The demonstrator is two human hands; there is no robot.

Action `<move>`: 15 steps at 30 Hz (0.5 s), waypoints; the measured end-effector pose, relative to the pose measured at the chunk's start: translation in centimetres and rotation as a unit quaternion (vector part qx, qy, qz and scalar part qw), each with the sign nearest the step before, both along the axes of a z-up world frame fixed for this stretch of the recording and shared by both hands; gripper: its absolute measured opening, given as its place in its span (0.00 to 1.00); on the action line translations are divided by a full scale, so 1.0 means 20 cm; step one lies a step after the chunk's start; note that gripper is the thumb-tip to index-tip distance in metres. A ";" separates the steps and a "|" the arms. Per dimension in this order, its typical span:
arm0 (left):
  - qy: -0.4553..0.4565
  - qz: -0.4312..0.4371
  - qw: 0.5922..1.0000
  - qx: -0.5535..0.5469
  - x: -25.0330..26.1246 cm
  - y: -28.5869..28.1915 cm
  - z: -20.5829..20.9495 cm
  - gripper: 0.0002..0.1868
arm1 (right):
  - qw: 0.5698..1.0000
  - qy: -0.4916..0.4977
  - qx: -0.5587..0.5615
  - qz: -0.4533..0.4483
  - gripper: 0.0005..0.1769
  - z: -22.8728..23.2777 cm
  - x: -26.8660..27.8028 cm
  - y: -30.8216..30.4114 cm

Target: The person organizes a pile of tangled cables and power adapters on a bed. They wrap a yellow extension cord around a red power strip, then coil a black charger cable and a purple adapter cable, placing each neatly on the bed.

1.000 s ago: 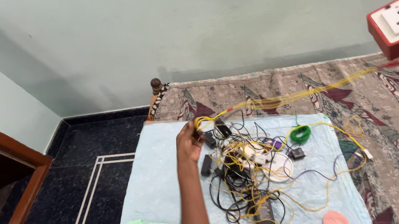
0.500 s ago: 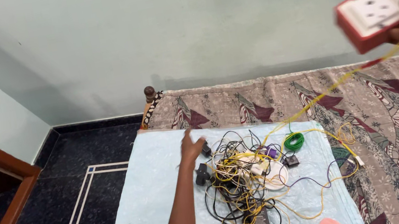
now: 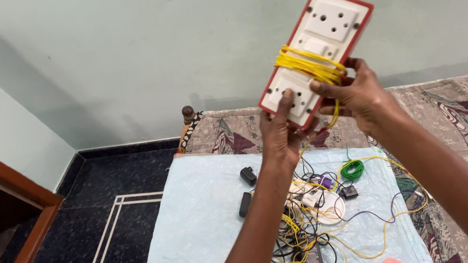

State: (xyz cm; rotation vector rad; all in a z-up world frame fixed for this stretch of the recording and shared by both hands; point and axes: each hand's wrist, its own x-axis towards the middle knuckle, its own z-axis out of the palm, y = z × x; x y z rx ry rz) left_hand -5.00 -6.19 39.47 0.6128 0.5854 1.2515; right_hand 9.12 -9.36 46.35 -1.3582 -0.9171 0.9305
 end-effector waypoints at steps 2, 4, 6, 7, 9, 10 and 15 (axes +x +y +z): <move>0.017 0.048 0.998 0.027 -0.06 -0.01 -0.01 0.42 | 1.000 -0.011 -0.001 0.026 0.49 -0.02 -0.05 0.00; 0.014 0.061 0.998 0.022 -0.12 0.00 -0.03 0.42 | 0.998 -0.008 -0.011 0.056 0.50 -0.05 -0.10 0.02; 0.012 0.079 0.997 0.013 -0.17 0.03 -0.06 0.41 | 0.996 -0.010 -0.014 0.085 0.52 -0.09 -0.14 0.05; 0.011 0.090 0.996 0.010 -0.19 0.05 -0.06 0.40 | 0.995 -0.013 -0.011 0.099 0.53 -0.12 -0.17 0.06; 0.004 0.122 0.993 0.003 -0.25 0.08 -0.07 0.38 | 0.988 -0.031 0.006 0.150 0.52 -0.18 -0.20 0.07; -0.001 0.143 0.990 0.001 -0.30 0.10 -0.06 0.36 | 0.981 -0.045 0.019 0.187 0.50 -0.21 -0.21 0.07; 0.008 0.163 0.986 0.046 -0.54 0.12 -0.04 0.34 | 0.932 -0.244 -0.023 0.266 0.24 -0.37 -0.20 -0.01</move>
